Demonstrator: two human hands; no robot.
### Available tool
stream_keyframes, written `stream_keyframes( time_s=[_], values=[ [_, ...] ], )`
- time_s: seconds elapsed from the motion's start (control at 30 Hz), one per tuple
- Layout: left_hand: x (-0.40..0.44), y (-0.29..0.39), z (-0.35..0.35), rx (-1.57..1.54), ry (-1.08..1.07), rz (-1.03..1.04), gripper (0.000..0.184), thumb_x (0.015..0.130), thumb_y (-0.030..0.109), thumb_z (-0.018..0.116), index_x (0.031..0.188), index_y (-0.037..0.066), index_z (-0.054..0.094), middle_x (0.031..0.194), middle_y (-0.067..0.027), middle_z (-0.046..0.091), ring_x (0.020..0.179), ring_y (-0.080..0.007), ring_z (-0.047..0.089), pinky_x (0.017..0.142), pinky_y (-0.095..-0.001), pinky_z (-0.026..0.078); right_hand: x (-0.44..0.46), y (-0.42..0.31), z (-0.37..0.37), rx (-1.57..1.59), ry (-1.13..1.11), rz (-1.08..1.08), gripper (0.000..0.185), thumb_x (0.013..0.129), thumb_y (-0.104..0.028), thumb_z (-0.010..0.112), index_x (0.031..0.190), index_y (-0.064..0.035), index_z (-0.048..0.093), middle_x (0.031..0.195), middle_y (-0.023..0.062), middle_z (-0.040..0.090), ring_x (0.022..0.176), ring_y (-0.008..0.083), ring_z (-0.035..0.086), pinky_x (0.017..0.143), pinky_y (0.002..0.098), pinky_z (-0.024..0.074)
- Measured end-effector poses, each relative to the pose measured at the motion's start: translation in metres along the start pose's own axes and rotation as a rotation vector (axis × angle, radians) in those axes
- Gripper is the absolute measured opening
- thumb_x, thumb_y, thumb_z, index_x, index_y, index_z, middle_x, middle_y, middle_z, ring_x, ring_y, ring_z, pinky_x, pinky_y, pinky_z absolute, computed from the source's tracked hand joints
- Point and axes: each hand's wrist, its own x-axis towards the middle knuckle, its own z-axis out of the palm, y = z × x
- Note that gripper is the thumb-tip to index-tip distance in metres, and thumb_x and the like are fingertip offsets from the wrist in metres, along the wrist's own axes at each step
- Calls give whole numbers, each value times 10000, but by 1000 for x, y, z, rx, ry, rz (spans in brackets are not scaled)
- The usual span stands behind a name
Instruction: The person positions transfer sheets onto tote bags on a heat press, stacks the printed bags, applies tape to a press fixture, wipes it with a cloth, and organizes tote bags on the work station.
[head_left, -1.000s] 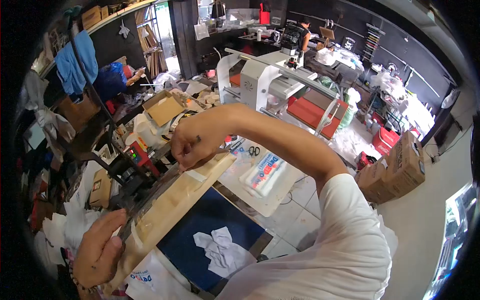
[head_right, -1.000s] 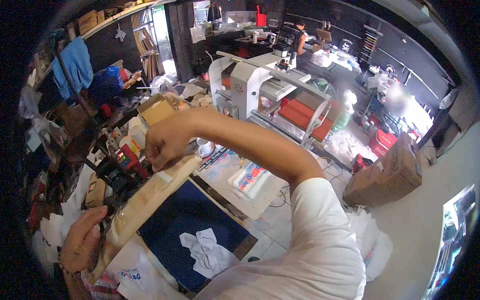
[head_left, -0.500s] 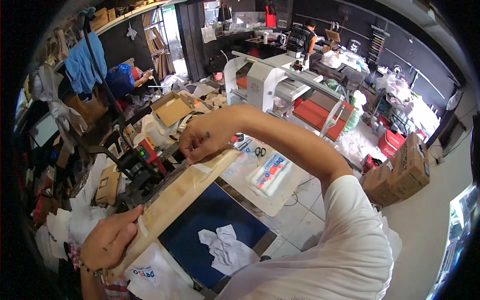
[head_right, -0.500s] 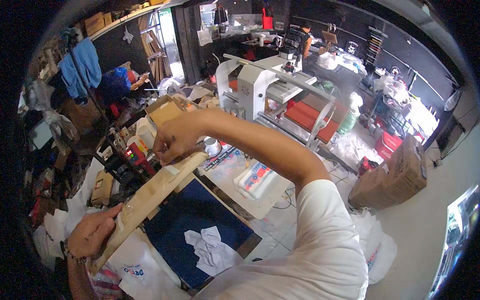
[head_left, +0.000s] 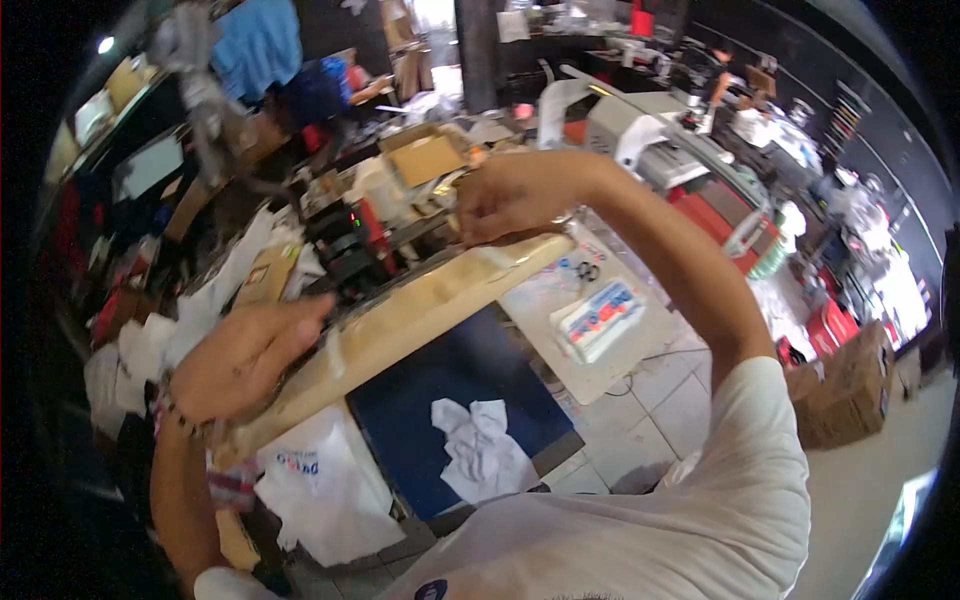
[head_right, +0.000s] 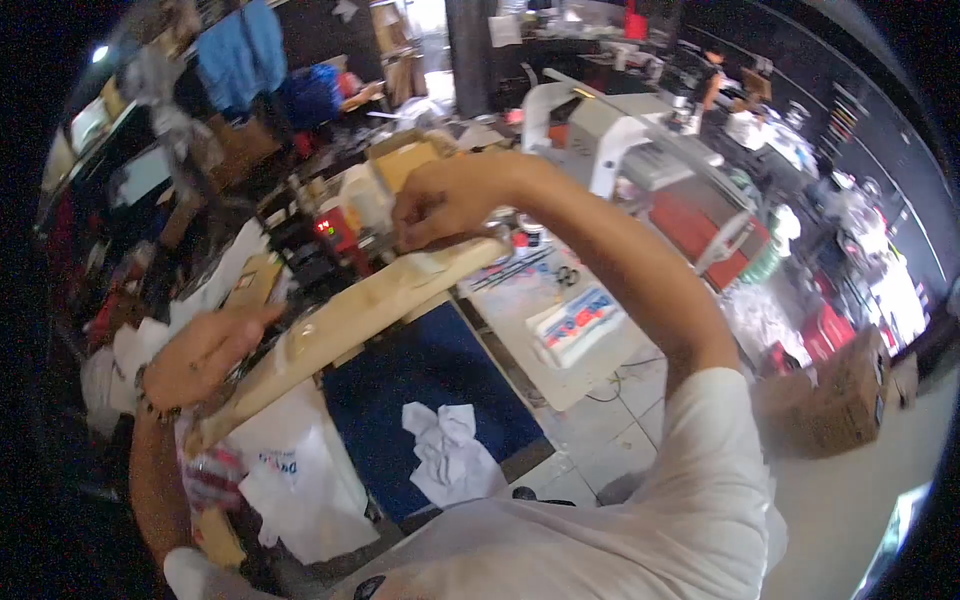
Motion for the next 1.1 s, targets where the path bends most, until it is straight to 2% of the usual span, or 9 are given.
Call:
stream_keyframes(
  time_s=[0.13,0.23,0.47,0.53,0.67,0.8,0.97,1.07,1.1],
  values=[
    [13,21,-17,-15,32,-122,434,992,280,442,1163,-85,604,982,-228,671,880,-333,651,811,-379,487,-4,-6,-1,0,61,-19,223,895,-207,623,939,1,689,862,68,665,777,151,621,716,303,502],
    [23,18,-6,-37,196,77,437,997,322,430,1105,-45,642,884,-214,665,810,-312,643,757,-388,485,-2,-11,-3,35,65,-23,217,895,-207,634,930,0,688,854,60,662,778,145,621,721,298,501],
    [41,0,0,48,-192,-79,553,1006,464,355,1003,-13,634,804,-189,642,756,-303,623,708,-387,482,2,-18,-7,71,16,104,186,897,-167,633,903,16,670,809,52,655,749,112,599,687,267,486],
    [41,16,-11,52,-134,-77,510,1017,388,373,1209,-23,604,1096,-214,661,1032,-311,628,913,-370,467,1,-18,-8,96,22,77,176,897,-159,630,900,13,665,800,47,649,736,113,591,681,274,483],
    [37,25,-16,-63,-193,-52,534,1013,417,372,1215,-20,601,1127,-219,652,1066,-316,621,936,-372,459,1,-10,-2,58,113,4,204,899,-186,635,919,16,655,796,51,643,761,119,586,689,280,478],
    [28,27,-14,179,-291,-174,509,1002,411,421,1194,-20,611,1129,-215,650,1030,-315,634,933,-351,464,6,-9,-8,-6,12,42,202,903,-188,629,927,9,665,838,63,656,794,125,595,732,289,479],
    [-16,77,-12,265,355,124,366,918,303,574,1107,-1,651,1027,-187,673,996,-309,646,879,-368,494,9,-6,-2,-33,81,54,226,887,-227,636,918,-6,676,768,40,653,734,109,584,702,287,475],
    [-36,80,51,45,117,378,255,835,183,683,1033,24,663,976,-127,688,931,-316,651,832,-367,515,5,-17,-3,-98,104,108,244,879,-249,650,922,-11,679,752,41,648,706,106,568,674,291,472],
    [-40,78,85,-163,17,296,313,811,177,717,1078,30,649,1024,-134,679,965,-344,631,889,-398,499,4,-25,-6,-121,76,109,247,872,-258,663,913,-15,676,742,37,640,690,106,557,653,288,466]
  ],
)
